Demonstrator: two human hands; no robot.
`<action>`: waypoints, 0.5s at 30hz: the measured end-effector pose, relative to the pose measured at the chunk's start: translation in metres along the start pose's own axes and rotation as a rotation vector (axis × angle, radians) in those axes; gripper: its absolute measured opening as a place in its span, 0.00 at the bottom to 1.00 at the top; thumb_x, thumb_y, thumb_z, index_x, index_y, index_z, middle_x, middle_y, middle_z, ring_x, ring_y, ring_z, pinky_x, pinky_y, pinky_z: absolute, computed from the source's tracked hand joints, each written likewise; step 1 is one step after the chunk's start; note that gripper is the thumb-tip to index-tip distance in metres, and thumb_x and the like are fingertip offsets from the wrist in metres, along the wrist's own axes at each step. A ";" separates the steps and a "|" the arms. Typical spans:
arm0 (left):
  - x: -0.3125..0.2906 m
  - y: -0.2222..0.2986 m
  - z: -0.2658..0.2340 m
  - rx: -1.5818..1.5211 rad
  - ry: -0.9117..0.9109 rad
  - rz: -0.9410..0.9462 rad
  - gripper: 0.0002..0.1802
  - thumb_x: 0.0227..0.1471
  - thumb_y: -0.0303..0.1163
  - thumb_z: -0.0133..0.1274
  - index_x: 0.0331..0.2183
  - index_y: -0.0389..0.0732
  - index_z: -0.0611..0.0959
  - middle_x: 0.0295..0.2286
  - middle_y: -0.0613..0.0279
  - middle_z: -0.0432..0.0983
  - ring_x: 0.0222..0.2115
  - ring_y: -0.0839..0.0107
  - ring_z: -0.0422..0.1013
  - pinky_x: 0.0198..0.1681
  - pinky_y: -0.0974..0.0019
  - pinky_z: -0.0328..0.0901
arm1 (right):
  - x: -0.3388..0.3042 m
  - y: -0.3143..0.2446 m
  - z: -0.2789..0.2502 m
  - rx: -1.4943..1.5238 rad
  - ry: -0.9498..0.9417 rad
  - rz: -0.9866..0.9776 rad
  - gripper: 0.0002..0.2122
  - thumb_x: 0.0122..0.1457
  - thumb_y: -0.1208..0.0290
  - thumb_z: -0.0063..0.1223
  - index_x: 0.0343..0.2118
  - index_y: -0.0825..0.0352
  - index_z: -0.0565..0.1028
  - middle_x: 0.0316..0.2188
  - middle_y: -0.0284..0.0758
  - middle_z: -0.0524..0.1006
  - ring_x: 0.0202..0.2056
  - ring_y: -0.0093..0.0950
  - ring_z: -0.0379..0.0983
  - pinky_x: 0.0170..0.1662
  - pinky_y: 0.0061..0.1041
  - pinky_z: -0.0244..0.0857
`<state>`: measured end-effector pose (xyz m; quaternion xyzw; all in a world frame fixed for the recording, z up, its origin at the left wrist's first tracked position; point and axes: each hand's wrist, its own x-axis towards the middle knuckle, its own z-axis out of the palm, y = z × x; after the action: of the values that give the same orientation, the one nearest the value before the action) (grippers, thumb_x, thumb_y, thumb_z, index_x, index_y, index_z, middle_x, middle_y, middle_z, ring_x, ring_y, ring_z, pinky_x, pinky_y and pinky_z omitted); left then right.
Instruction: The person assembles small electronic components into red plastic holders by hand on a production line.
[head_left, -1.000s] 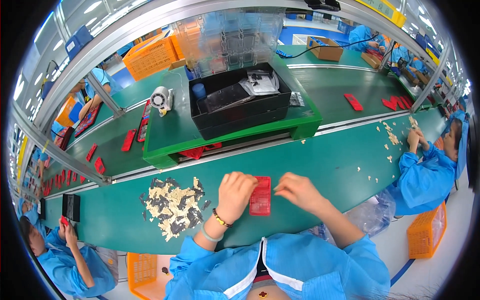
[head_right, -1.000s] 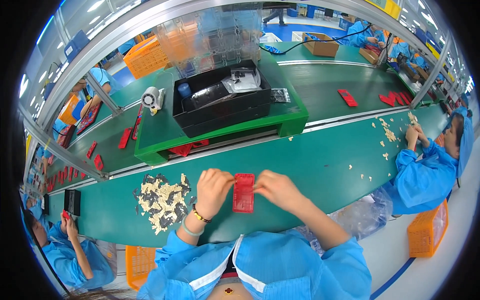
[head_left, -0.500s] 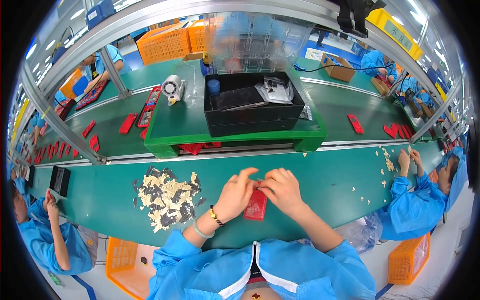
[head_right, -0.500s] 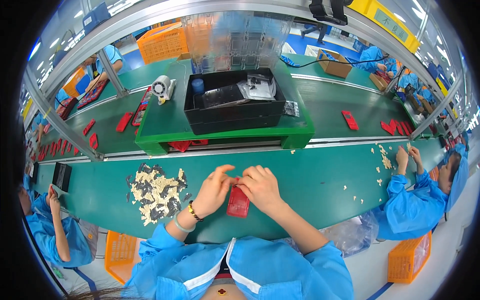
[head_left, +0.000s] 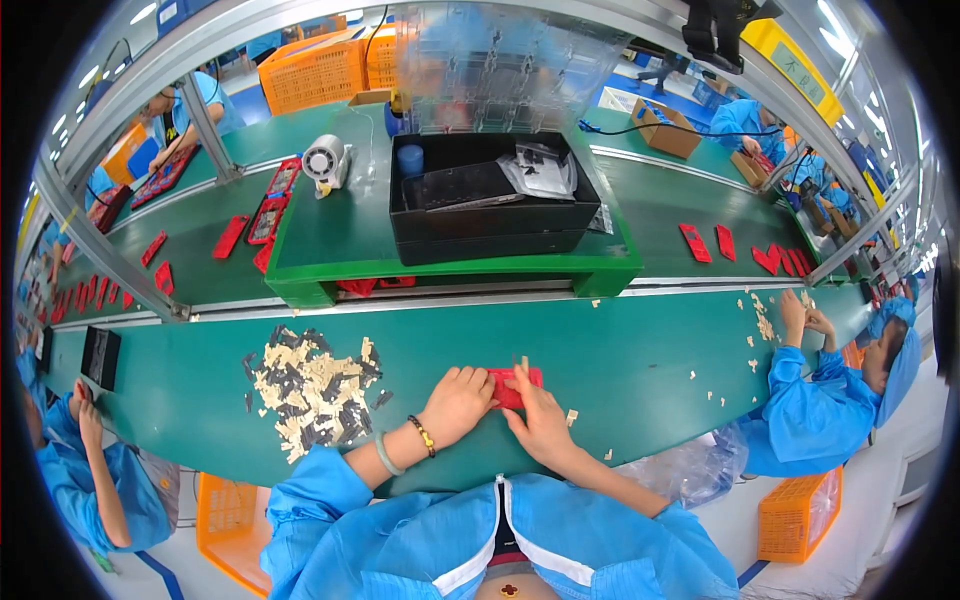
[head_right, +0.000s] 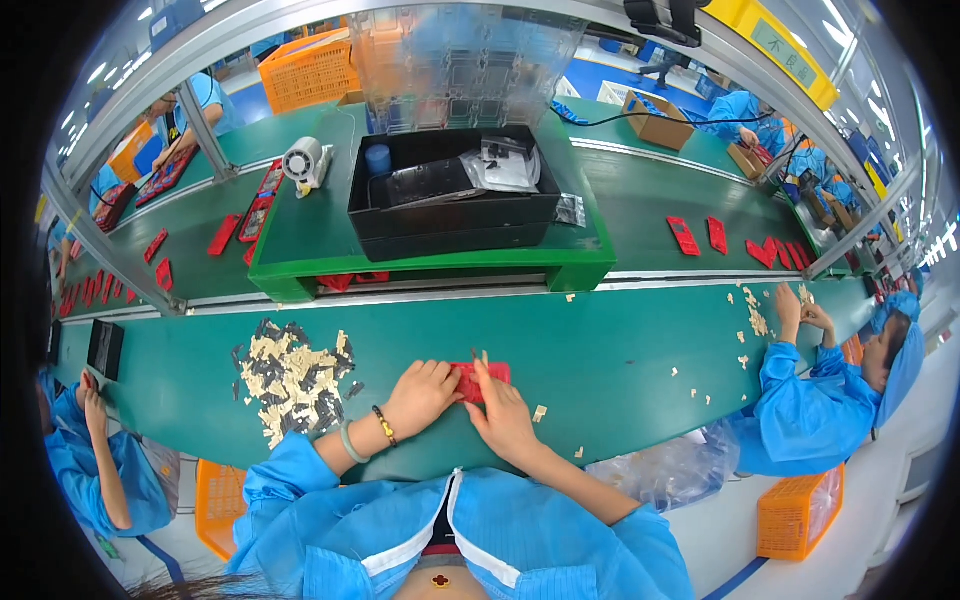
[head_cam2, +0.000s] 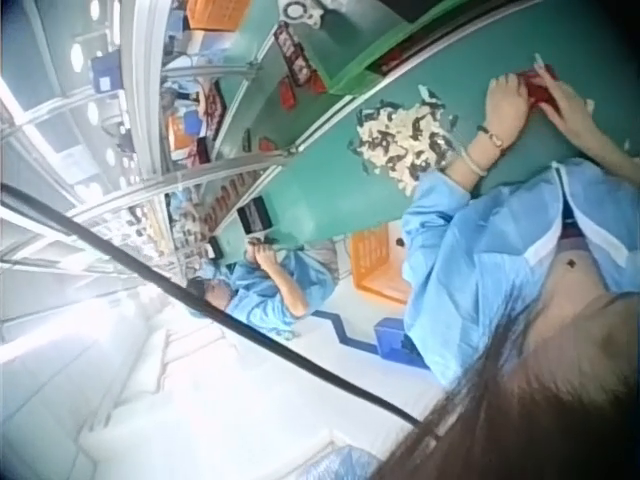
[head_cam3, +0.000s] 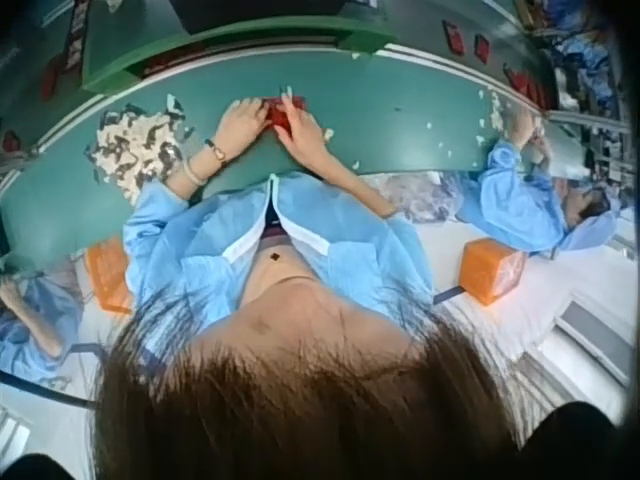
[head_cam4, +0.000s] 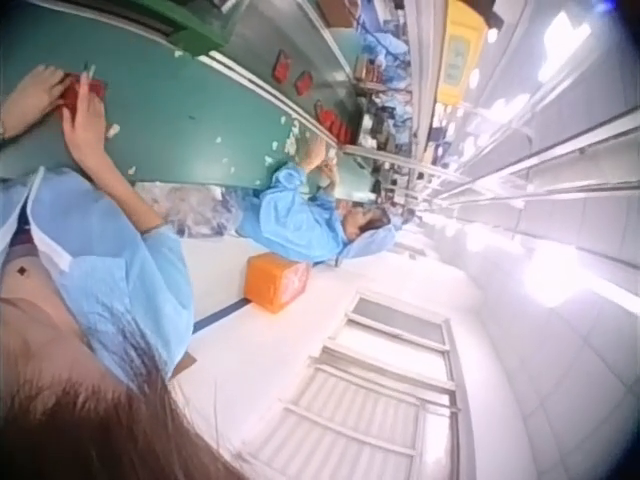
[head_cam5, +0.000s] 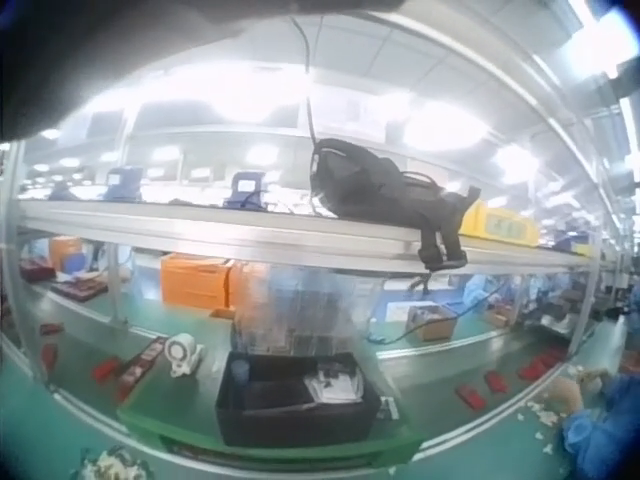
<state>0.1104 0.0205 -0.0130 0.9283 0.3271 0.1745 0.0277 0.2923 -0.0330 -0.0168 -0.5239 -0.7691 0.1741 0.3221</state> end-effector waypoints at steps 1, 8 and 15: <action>-0.007 0.007 0.004 0.069 0.016 -0.067 0.16 0.45 0.37 0.56 0.37 0.39 0.80 0.30 0.62 0.71 0.31 0.67 0.68 0.34 0.63 0.62 | 0.003 0.001 0.004 0.002 -0.011 0.000 0.35 0.52 0.78 0.55 0.62 0.69 0.53 0.47 0.43 0.73 0.49 0.39 0.70 0.51 0.37 0.63; -0.027 0.024 0.009 -0.162 0.138 -0.086 0.17 0.46 0.34 0.56 0.39 0.37 0.78 0.39 0.56 0.71 0.41 0.59 0.67 0.44 0.59 0.62 | 0.048 0.022 0.025 0.342 -0.096 -0.090 0.19 0.57 0.80 0.47 0.53 0.66 0.68 0.44 0.41 0.73 0.48 0.40 0.70 0.53 0.31 0.63; -0.031 0.027 0.011 -0.210 0.103 -0.240 0.24 0.48 0.37 0.56 0.46 0.37 0.75 0.49 0.51 0.65 0.50 0.53 0.62 0.51 0.54 0.59 | 0.059 0.039 0.022 0.900 0.251 0.261 0.11 0.57 0.77 0.54 0.43 0.68 0.73 0.43 0.35 0.72 0.35 0.18 0.71 0.31 0.13 0.66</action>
<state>0.1079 -0.0186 -0.0282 0.8644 0.4165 0.2508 0.1286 0.2901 0.0376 -0.0375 -0.4416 -0.5008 0.4638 0.5823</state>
